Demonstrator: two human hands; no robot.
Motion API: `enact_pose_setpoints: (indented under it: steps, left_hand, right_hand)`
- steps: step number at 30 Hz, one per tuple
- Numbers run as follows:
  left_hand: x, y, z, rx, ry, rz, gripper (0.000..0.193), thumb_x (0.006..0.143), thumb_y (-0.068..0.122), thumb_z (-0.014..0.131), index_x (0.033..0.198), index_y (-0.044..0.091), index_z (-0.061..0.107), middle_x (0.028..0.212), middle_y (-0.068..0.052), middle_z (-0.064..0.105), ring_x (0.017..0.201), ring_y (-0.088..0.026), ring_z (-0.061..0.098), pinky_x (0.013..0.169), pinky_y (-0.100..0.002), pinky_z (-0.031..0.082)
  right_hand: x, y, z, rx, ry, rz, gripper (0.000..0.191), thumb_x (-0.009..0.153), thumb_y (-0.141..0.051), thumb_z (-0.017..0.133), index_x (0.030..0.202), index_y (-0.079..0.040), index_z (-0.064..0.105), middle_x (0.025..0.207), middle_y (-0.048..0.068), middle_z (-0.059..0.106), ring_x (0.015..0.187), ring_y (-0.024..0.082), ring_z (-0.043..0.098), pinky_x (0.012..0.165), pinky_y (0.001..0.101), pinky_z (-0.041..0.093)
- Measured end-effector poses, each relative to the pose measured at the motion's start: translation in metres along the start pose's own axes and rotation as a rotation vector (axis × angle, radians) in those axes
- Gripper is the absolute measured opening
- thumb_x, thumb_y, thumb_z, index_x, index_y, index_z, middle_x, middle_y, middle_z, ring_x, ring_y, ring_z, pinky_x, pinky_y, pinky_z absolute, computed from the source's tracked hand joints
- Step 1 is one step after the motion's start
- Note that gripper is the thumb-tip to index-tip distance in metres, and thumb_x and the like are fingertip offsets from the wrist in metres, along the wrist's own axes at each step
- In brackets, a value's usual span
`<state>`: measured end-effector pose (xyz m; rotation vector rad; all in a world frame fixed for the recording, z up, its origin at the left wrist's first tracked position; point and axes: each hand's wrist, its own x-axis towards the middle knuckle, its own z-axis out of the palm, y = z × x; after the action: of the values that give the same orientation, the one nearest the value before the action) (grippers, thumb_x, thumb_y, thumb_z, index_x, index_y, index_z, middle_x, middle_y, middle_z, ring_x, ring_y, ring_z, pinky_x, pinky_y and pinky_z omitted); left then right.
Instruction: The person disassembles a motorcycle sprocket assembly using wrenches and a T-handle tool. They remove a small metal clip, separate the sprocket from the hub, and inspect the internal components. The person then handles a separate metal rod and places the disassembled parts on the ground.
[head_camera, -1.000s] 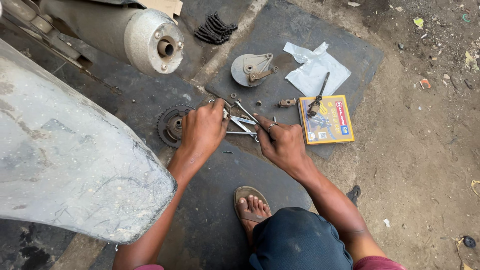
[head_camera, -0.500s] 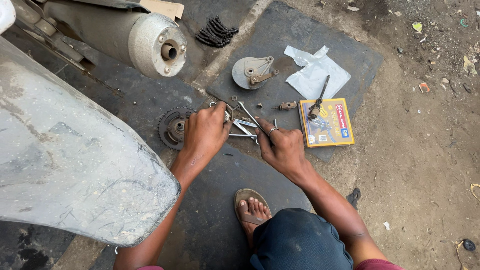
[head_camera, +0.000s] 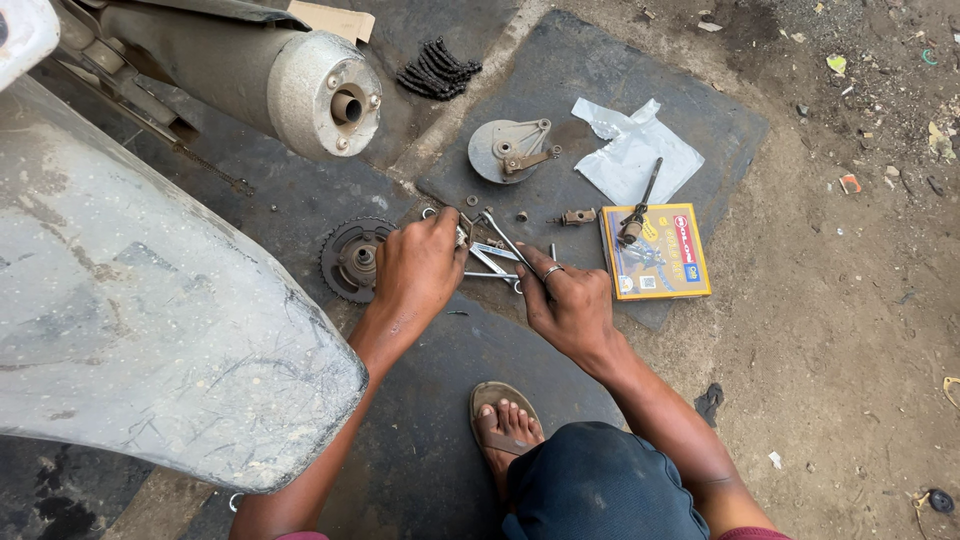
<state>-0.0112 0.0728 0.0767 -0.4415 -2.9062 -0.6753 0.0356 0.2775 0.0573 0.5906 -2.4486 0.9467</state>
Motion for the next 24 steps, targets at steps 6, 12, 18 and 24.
enact_pose_setpoints:
  steps: [6,12,18,24]
  left_hand:
    - [0.000,-0.001,0.001,-0.012,0.001,0.022,0.024,0.081,0.010,0.081,0.096,-0.001,0.066,0.086,-0.018,0.075,0.075,-0.037,0.076,0.061,-0.048,0.059]
    - [0.001,0.000,-0.001,-0.106,-0.010,0.066,0.027,0.081,0.009,0.081,0.099,-0.004,0.065,0.076,-0.019,0.073,0.068,-0.033,0.076,0.055,-0.043,0.058]
    - [0.003,0.006,-0.007,-0.251,-0.050,0.050,0.022,0.087,0.016,0.080,0.092,0.000,0.066,0.069,-0.016,0.072,0.063,-0.028,0.075,0.053,-0.043,0.056]
    - [0.004,0.015,-0.019,-0.398,-0.400,-0.031,0.039,0.079,0.026,0.083,0.107,0.003,0.069,0.069,-0.013,0.072,0.061,-0.024,0.074,0.056,-0.043,0.058]
  right_hand:
    - [-0.001,0.000,0.000,-0.010,-0.013,0.003,0.028,0.093,-0.005,0.071,0.119,0.002,0.071,0.066,0.012,0.071,0.055,0.022,0.072,0.048,0.0337,0.052]
    - [-0.006,0.005,0.010,-0.091,-0.008,-0.021,0.028,0.091,-0.005,0.072,0.118,0.002,0.072,0.061,0.015,0.068,0.050,0.025,0.068,0.046,0.0365,0.049]
    - [-0.019,0.029,0.039,-0.029,0.055,-0.058,0.027,0.092,-0.005,0.072,0.117,0.004,0.070,0.073,0.019,0.071,0.054,0.025,0.068,0.047,0.0371,0.050]
    - [0.015,0.072,0.065,0.279,-0.107,-0.093,0.025,0.091,-0.001,0.072,0.115,-0.004,0.074,0.112,0.016,0.075,0.088,0.026,0.075,0.070,0.0341,0.062]
